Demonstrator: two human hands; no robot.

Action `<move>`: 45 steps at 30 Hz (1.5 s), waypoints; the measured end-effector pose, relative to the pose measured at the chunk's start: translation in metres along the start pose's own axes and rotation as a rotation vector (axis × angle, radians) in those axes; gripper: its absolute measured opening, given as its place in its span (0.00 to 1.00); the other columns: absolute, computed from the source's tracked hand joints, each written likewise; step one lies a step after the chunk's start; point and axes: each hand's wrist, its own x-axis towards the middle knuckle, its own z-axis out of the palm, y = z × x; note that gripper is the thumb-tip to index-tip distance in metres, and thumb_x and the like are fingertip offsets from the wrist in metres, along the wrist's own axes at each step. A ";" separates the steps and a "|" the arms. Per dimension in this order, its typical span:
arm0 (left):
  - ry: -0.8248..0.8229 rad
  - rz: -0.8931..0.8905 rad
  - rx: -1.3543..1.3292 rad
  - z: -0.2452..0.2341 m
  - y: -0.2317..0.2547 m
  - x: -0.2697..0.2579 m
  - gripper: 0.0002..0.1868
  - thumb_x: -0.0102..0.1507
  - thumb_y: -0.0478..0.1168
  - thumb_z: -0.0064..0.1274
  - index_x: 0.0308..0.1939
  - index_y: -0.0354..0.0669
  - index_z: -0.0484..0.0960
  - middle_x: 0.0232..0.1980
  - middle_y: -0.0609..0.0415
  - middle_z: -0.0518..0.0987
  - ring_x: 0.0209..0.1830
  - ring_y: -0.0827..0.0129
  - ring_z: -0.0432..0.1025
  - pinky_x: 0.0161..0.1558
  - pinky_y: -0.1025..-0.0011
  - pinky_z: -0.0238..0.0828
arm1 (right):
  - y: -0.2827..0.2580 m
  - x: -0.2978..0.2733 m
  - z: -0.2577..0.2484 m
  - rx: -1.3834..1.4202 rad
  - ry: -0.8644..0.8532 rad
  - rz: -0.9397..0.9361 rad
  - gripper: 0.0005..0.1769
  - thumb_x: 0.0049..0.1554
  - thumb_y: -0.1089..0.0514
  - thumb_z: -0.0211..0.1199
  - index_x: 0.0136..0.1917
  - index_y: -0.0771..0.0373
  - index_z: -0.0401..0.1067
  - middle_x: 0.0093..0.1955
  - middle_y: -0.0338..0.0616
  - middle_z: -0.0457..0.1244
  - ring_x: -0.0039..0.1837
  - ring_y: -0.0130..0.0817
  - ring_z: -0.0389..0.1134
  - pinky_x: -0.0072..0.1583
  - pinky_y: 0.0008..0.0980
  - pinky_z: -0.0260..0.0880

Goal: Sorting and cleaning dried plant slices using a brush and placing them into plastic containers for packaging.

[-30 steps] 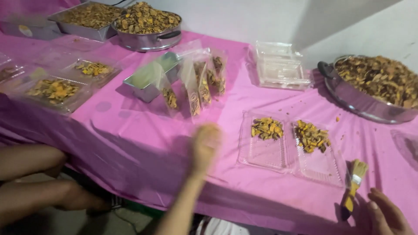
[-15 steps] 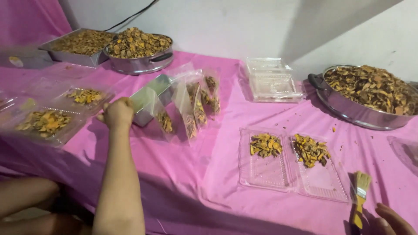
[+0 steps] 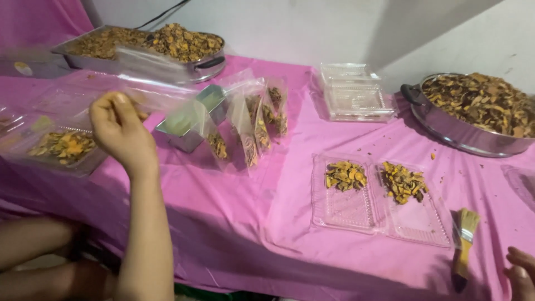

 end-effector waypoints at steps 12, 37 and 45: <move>-0.753 -0.365 -0.306 0.048 0.161 -0.194 0.04 0.66 0.36 0.50 0.40 0.41 0.80 0.32 0.56 0.87 0.24 0.77 0.76 0.28 0.78 0.76 | -0.320 0.010 0.117 0.306 -0.304 0.113 0.26 0.52 0.58 0.62 0.63 0.70 0.75 0.52 0.54 0.76 0.47 0.43 0.78 0.57 0.37 0.77; -0.886 0.264 -0.034 0.066 0.193 -0.249 0.53 0.54 0.64 0.55 0.67 0.24 0.61 0.63 0.35 0.69 0.66 0.46 0.66 0.66 0.46 0.58 | -0.255 -0.045 0.137 0.125 -0.468 0.226 0.26 0.54 0.49 0.64 0.65 0.58 0.78 0.49 0.43 0.81 0.49 0.28 0.84 0.53 0.28 0.85; -1.132 0.440 0.006 0.064 0.181 -0.264 0.57 0.49 0.67 0.62 0.68 0.27 0.63 0.64 0.37 0.71 0.64 0.48 0.66 0.60 0.43 0.55 | -0.260 -0.024 0.116 0.247 -0.517 0.451 0.17 0.53 0.62 0.67 0.54 0.68 0.85 0.52 0.46 0.80 0.51 0.32 0.79 0.55 0.31 0.79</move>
